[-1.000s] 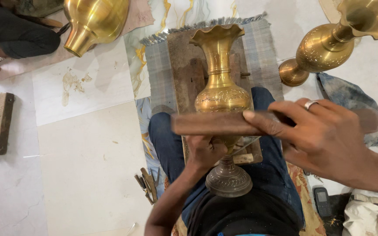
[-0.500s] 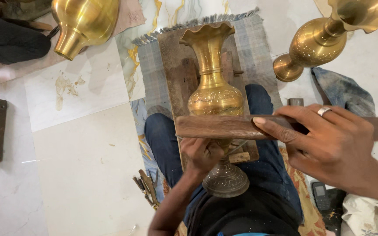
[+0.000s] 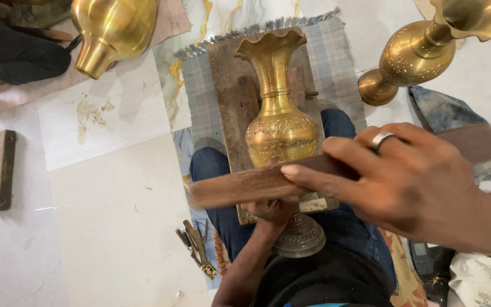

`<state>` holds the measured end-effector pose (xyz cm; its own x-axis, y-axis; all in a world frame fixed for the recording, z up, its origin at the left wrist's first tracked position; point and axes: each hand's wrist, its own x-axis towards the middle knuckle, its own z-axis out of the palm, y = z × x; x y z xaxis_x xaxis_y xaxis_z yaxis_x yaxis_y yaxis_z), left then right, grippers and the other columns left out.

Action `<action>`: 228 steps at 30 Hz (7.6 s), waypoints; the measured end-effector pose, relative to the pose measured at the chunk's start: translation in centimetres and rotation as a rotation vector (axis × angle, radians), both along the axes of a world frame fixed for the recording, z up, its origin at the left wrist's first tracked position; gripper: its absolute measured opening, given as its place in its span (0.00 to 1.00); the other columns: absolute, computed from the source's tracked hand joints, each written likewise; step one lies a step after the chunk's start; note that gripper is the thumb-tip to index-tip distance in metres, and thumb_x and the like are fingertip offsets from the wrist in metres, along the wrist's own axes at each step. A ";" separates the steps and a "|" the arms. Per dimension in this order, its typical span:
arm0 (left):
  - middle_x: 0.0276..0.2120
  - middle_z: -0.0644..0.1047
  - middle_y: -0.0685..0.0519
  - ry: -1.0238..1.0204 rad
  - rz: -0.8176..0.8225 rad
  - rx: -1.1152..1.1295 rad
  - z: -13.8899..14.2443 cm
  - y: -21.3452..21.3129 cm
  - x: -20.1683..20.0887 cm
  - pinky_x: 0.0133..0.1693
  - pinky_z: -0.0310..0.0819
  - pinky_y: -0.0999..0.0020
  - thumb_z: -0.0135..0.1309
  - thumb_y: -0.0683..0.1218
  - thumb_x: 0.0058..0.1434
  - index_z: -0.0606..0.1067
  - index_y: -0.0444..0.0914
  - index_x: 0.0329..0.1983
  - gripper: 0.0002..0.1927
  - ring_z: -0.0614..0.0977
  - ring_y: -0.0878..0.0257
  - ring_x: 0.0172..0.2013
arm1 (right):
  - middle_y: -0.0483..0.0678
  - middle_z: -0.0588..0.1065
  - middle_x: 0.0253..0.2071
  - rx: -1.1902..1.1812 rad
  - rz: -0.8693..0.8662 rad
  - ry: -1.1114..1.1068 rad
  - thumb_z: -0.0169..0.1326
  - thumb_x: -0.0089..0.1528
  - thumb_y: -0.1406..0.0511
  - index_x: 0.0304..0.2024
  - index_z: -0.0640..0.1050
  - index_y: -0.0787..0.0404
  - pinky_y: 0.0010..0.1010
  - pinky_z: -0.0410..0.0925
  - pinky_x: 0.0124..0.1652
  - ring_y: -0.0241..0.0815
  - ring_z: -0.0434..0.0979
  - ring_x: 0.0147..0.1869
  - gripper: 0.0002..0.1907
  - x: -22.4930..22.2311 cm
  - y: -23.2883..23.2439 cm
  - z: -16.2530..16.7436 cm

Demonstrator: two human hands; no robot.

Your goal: The person sits on the floor with a brass vase held against a wooden board on their lap and decorates its surface by hand, positioning a small punch or chisel on the metal and striking it with a wooden mallet to emboss patterns, repositioning the tool repeatedly across the vase body.

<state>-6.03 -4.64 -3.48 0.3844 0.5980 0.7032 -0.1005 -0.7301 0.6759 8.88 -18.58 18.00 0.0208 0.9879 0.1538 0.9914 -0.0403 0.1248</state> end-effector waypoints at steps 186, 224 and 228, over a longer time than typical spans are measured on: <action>0.25 0.81 0.49 0.927 -1.089 0.497 15.5 8.3 7.0 0.26 0.71 0.54 0.57 0.39 0.43 0.79 0.45 0.55 0.31 0.80 0.52 0.24 | 0.56 0.78 0.46 0.898 -0.913 0.964 0.60 0.57 0.74 0.56 0.76 0.68 0.30 0.71 0.46 0.43 0.79 0.44 0.23 -12.0 -6.6 -18.7; 0.47 0.83 0.44 0.272 -0.186 0.101 7.3 2.3 1.4 0.47 0.87 0.67 0.58 0.33 0.50 0.73 0.30 0.60 0.30 0.88 0.57 0.45 | 0.52 0.79 0.49 0.756 -0.533 1.142 0.64 0.54 0.76 0.62 0.77 0.63 0.22 0.72 0.47 0.37 0.81 0.47 0.32 -2.0 -5.2 -11.2; 0.44 0.83 0.43 0.315 -0.157 0.103 6.0 2.4 0.7 0.45 0.86 0.66 0.55 0.33 0.49 0.74 0.30 0.59 0.30 0.89 0.57 0.44 | 0.50 0.81 0.47 0.504 -0.403 0.721 0.64 0.50 0.73 0.60 0.81 0.59 0.28 0.75 0.39 0.39 0.81 0.39 0.32 1.4 -5.3 -6.1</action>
